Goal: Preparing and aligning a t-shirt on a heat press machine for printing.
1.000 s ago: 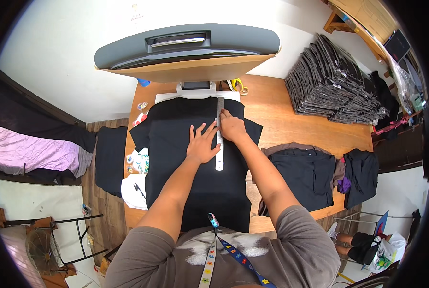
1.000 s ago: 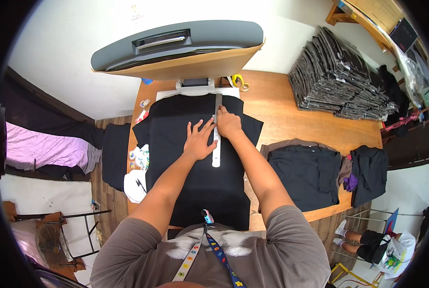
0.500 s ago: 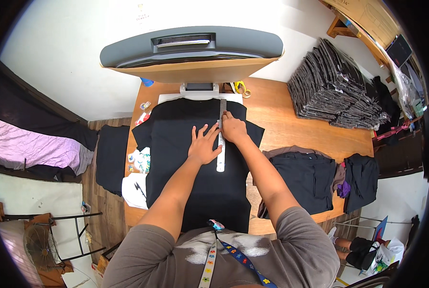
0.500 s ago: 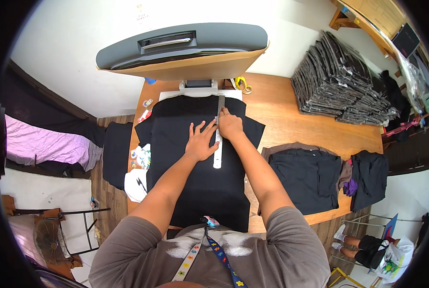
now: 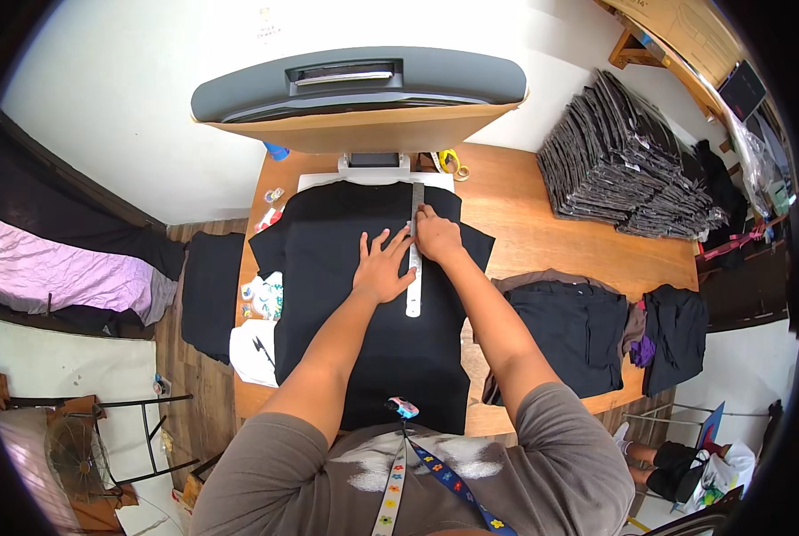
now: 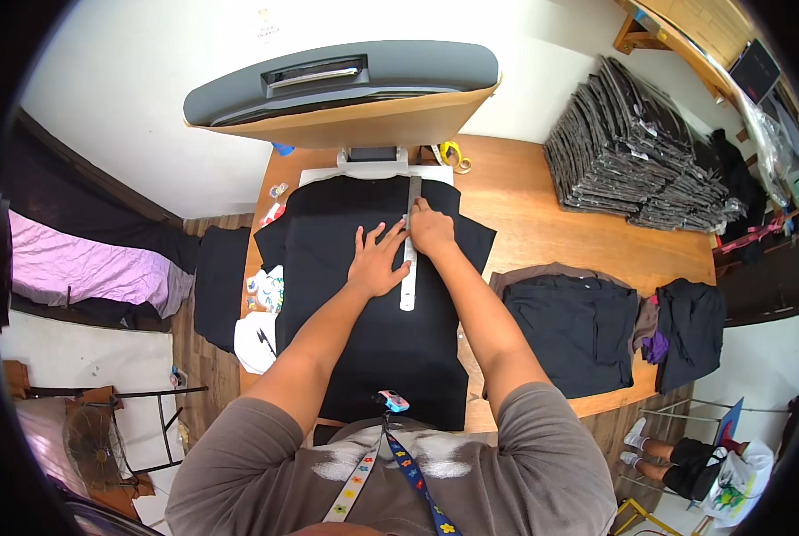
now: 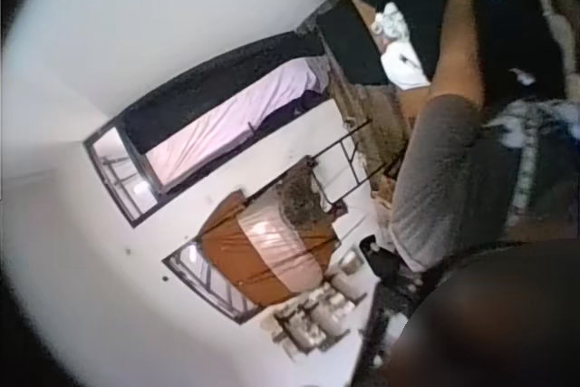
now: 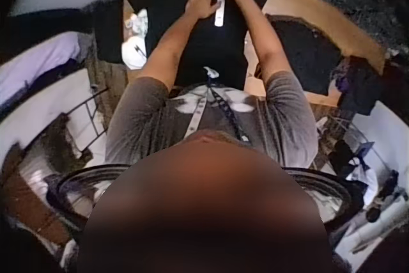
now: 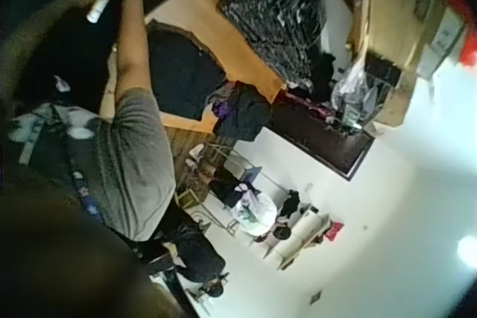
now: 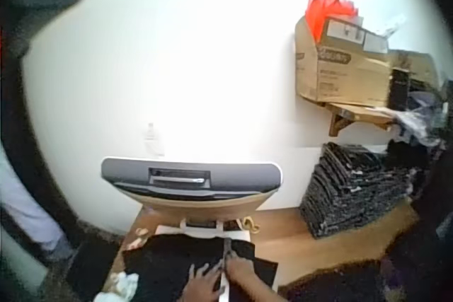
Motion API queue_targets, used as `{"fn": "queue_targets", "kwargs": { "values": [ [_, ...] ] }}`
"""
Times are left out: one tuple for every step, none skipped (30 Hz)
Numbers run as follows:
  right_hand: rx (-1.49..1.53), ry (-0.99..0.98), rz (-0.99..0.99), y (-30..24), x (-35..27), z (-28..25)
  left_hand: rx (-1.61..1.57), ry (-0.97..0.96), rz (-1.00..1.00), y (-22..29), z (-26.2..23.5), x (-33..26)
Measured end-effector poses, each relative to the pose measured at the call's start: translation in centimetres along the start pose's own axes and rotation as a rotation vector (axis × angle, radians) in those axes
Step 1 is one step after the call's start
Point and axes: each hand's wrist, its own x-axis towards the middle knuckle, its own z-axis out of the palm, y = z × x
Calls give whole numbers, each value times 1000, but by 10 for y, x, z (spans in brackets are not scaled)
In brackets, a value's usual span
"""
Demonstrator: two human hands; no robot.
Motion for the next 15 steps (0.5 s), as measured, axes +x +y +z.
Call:
{"fn": "queue_targets", "kwargs": {
  "values": [
    [-2,-6,2,0,0,0,2,7,3,0,1,0],
    [-6,-15,9,0,1,0,5,11,4,-1,1,0],
    [-6,-15,5,0,0,1,6,14,5,0,2,0],
    [-9,-13,4,0,1,1,3,14,5,0,3,0],
    [-14,-11,7,0,1,1,7,17,4,0,4,-1],
    [-14,-8,3,0,0,1,10,17,0,-1,4,0],
    [-11,-10,7,0,0,1,11,22,4,-2,4,0],
    [-8,-14,14,0,-1,1,11,26,3,-1,4,0],
    [-9,-16,13,-1,-3,1,5,18,-2,-1,4,0],
    [-1,-15,14,0,-3,1,8,28,4,-1,4,-1],
    [4,-19,22,0,-4,1,7,24,2,-1,4,0],
    [3,-12,18,0,-5,1,1,14,-4,-1,3,0],
    [10,-13,26,-1,-6,1,3,22,1,-1,3,0],
    [14,-20,42,-1,-7,1,3,21,-2,0,3,0],
    [14,-17,32,-1,-7,2,3,18,-6,0,3,-1]
  ]
}}
